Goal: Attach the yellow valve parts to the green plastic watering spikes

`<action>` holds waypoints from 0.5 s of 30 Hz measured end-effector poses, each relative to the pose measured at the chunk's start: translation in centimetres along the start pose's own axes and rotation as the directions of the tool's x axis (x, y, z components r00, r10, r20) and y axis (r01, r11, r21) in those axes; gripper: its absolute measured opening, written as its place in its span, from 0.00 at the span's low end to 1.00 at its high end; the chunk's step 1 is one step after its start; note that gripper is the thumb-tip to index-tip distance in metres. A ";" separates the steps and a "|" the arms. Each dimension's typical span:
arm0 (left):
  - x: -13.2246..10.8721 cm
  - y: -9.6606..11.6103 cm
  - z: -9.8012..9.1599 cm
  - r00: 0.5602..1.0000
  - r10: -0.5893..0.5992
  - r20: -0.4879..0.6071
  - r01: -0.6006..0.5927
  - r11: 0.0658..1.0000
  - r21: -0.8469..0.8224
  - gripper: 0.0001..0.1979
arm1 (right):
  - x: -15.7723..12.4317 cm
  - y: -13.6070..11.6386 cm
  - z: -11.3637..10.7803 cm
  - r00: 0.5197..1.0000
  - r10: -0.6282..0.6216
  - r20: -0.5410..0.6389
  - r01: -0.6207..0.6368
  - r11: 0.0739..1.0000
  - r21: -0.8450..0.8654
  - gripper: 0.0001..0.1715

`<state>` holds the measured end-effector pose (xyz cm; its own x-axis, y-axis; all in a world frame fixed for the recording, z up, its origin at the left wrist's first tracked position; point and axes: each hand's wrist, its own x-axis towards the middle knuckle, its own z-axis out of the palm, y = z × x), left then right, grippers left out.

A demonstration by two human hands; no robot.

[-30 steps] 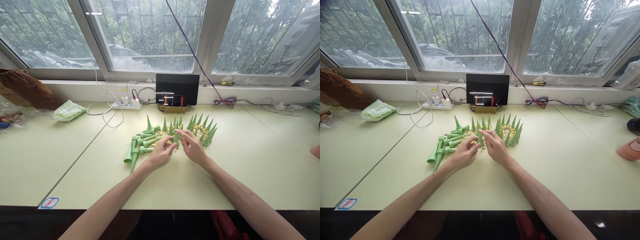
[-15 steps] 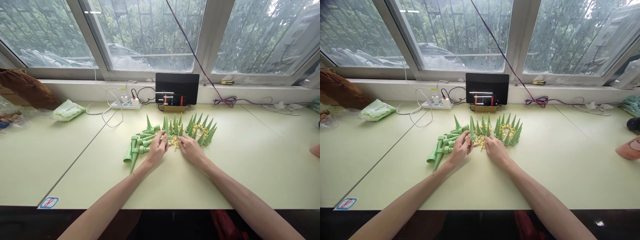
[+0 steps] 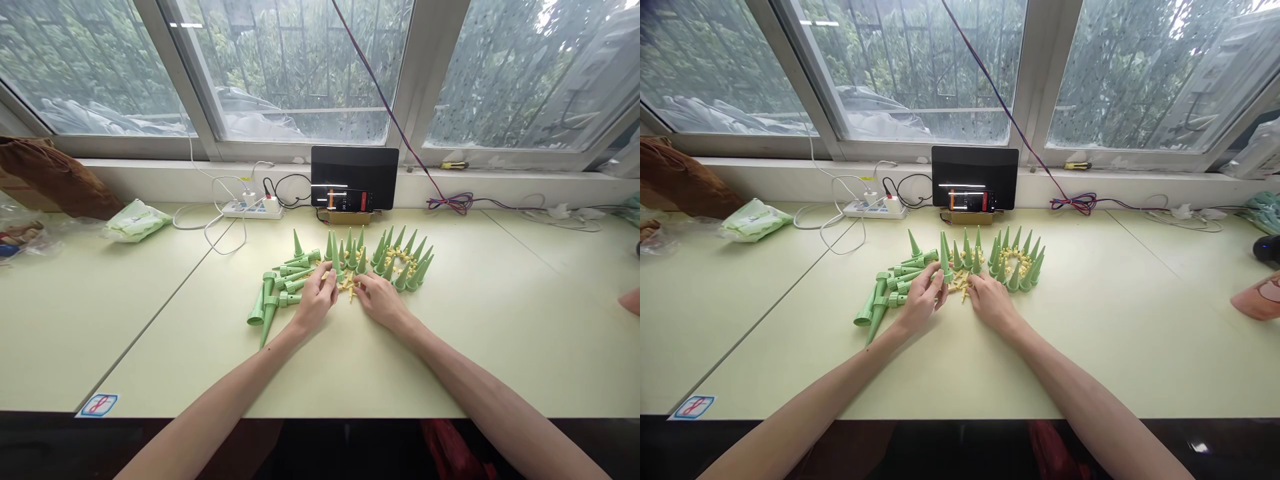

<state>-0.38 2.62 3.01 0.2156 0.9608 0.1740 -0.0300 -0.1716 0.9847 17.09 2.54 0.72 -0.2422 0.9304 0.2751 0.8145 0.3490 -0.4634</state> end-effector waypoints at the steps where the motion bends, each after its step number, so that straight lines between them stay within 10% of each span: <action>1: 0.0 -0.1 0.0 1.000 0.002 0.005 -0.002 1.000 -0.005 0.16 | 0.0 0.0 0.0 1.000 0.008 0.003 -0.008 1.000 0.008 0.07; 15: 0.0 -0.2 0.0 1.000 0.017 0.018 -0.016 0.999 -0.031 0.16 | 0.3 0.4 0.4 0.995 0.102 -0.014 -0.099 0.989 0.110 0.03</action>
<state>-0.37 2.68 2.82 0.2323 0.9539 0.1901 -0.0641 -0.1801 0.9816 17.13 3.04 0.26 -0.1506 0.9593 0.2387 0.7717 0.2650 -0.5782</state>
